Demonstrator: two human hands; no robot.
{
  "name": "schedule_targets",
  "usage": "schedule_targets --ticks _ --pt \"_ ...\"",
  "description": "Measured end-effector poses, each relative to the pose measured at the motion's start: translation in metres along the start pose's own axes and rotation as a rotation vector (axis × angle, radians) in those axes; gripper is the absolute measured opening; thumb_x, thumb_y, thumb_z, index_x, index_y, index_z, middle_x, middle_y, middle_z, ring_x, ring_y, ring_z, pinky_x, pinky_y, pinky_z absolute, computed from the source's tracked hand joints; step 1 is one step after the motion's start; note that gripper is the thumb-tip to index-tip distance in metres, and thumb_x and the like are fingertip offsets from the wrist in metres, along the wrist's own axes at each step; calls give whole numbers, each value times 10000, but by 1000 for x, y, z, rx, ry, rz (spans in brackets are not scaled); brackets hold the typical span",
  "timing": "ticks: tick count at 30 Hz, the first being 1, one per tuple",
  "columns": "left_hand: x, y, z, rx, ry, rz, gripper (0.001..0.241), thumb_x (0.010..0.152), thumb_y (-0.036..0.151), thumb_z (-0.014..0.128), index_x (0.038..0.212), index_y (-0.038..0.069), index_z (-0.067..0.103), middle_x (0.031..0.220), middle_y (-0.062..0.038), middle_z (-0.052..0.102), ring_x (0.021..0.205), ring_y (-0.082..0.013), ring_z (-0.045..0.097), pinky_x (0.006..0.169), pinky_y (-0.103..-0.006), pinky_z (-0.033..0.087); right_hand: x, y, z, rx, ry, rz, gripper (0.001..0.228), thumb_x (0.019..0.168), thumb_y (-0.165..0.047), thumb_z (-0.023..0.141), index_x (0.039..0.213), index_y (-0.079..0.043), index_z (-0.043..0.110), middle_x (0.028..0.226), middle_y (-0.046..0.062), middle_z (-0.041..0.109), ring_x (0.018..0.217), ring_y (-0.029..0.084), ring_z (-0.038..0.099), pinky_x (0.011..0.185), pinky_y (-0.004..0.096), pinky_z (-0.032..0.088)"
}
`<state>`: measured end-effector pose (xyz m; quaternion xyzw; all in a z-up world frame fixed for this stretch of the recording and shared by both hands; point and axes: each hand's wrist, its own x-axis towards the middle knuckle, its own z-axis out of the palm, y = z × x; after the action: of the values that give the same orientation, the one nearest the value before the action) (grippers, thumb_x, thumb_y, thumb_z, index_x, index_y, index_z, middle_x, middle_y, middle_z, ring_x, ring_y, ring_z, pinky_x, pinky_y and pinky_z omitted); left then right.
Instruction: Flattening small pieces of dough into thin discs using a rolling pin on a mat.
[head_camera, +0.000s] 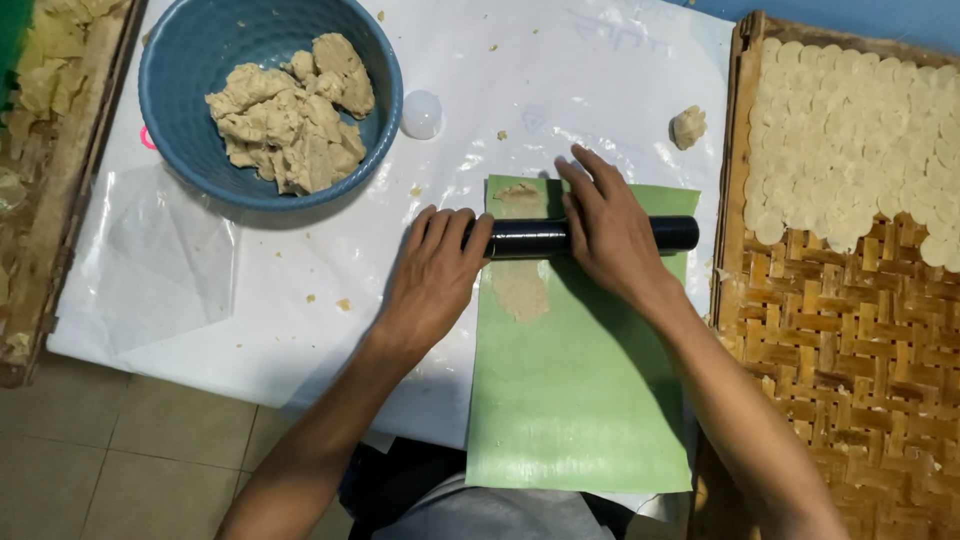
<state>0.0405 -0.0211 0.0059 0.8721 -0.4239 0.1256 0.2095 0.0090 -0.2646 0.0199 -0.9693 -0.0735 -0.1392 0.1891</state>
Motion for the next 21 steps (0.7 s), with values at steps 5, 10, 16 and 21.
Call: schedule_targets --ticks 5,10,16,21 --pt "-21 14 2 66 80 3 414 950 195 695 1301 6 584 1073 -197 608 1031 -345 624 1046 -525 454 17 0 -7 -1 -252 19 307 989 -157 616 1283 -130 701 1194 86 693 1155 339 667 953 485 541" --pt "-38 28 -7 107 90 -22 394 937 218 700 1273 35 608 1049 -159 613 996 -307 621 1018 -504 472 9 -8 9 -166 -159 -69 347 943 -231 710 1289 -233 704 1151 -11 649 1105 237 635 874 390 571" --pt "-42 35 -11 90 99 -59 376 951 196 686 1282 35 610 1071 -176 617 1018 -328 619 1018 -522 462 12 -9 15 -133 -139 -160 161 940 -197 717 1100 -180 719 1014 -4 644 989 226 644 784 349 585" --pt "-43 36 -9 84 107 -64 357 964 189 652 1286 43 599 1085 -175 603 1039 -336 612 1022 -531 454 5 -23 0 130 -240 -198 47 921 -167 738 949 -136 715 1004 16 700 983 272 668 811 388 575"
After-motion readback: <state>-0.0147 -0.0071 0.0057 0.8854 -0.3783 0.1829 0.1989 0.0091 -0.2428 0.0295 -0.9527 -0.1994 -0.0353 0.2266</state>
